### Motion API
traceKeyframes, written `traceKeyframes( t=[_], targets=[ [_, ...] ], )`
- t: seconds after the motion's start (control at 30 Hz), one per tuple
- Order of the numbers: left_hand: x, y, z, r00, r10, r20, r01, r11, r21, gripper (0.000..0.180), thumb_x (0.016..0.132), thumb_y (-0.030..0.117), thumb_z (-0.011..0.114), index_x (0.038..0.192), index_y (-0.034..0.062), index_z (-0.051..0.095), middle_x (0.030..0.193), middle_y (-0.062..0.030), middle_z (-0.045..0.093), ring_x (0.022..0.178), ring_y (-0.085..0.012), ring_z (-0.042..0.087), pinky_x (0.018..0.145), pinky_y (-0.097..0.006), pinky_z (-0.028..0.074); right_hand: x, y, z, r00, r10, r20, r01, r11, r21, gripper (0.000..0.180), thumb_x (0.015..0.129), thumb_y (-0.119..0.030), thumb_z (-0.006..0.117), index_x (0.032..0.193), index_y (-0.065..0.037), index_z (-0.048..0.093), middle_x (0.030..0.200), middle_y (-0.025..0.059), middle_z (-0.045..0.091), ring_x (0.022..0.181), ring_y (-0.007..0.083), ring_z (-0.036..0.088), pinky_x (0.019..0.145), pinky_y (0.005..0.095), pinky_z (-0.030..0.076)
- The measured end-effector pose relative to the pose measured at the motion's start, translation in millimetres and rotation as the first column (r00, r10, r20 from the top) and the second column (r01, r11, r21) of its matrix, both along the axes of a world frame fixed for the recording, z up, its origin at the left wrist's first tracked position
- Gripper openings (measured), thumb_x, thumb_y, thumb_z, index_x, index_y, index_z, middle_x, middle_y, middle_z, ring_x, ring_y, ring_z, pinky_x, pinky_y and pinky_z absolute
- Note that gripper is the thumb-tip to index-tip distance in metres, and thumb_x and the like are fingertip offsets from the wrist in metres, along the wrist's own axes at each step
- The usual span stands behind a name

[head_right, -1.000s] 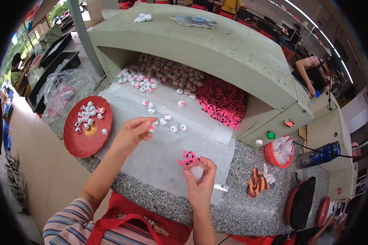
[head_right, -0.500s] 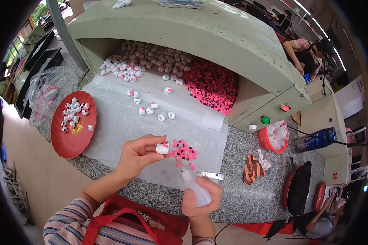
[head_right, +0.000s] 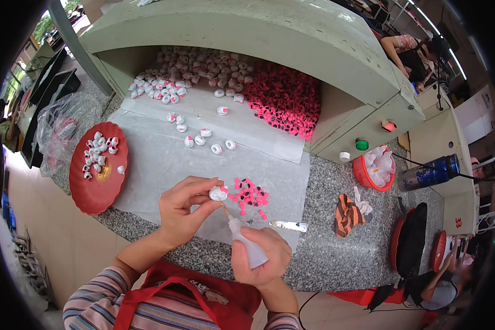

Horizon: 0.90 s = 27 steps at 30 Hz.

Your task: Apply glue to small white ceramic cat faces and attach them to pink decorative components.

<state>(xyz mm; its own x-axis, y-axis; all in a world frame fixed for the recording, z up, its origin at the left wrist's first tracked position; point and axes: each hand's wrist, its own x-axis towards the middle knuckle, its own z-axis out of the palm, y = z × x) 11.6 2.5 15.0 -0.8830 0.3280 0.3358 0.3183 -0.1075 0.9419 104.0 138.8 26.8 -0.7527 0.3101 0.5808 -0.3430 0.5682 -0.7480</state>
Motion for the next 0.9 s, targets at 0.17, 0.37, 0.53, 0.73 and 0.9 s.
traceKeyframes(
  t=[0.17,0.37,0.53,0.73,0.9],
  targets=[
    [0,0,-1,1.000,-0.003,-0.023,0.003,1.000,-0.006,0.035,0.070,-0.013,0.059,0.104,-0.0033,0.056,0.099,-0.0150,0.056,0.088,-0.0190,0.058,0.074,-0.028,0.053,-3,0,-1,1.000,0.002,-0.007,-0.002,1.000,0.013,0.022,0.069,-0.010,0.060,0.087,0.002,0.056,0.080,0.0122,0.059,0.070,0.0189,0.058,0.065,0.0271,0.047],
    [0,0,-1,1.000,0.011,-0.020,-0.011,1.000,-0.010,0.035,0.069,-0.013,0.060,0.102,-0.0032,0.057,0.098,-0.0142,0.056,0.087,-0.0187,0.058,0.074,-0.028,0.053,-2,-1,-3,1.000,0.016,-0.002,-0.016,1.000,-0.016,0.022,0.070,-0.011,0.060,0.087,0.002,0.056,0.081,0.0120,0.059,0.071,0.0193,0.058,0.065,0.0276,0.047],
    [2,2,1,0.999,0.029,-0.037,-0.030,0.999,-0.014,0.035,0.068,-0.012,0.060,0.102,-0.0022,0.058,0.096,-0.0135,0.056,0.085,-0.0174,0.059,0.073,-0.027,0.054,-13,2,-1,0.984,0.100,-0.146,-0.084,0.990,0.114,0.027,0.066,-0.002,0.062,0.091,0.003,0.053,0.073,0.0123,0.061,0.048,0.0201,0.054,0.045,0.0279,0.044],
    [0,2,0,0.986,0.080,-0.146,-0.095,0.991,-0.097,0.035,0.068,-0.010,0.063,0.101,-0.0007,0.060,0.095,-0.0131,0.058,0.081,-0.0153,0.059,0.068,-0.025,0.053,-12,4,4,0.987,0.125,-0.106,-0.108,0.983,0.150,0.025,0.066,-0.003,0.063,0.089,0.002,0.054,0.072,0.0107,0.061,0.049,0.0203,0.055,0.045,0.0280,0.044],
    [-1,2,1,0.990,0.077,-0.116,-0.088,0.992,-0.088,0.034,0.068,-0.009,0.063,0.101,-0.0005,0.060,0.096,-0.0130,0.057,0.082,-0.0152,0.059,0.069,-0.025,0.053,-11,5,4,0.992,0.076,-0.104,-0.063,0.990,0.123,0.023,0.067,-0.003,0.062,0.088,0.002,0.055,0.071,0.0112,0.061,0.050,0.0204,0.056,0.047,0.0283,0.045]
  ],
)
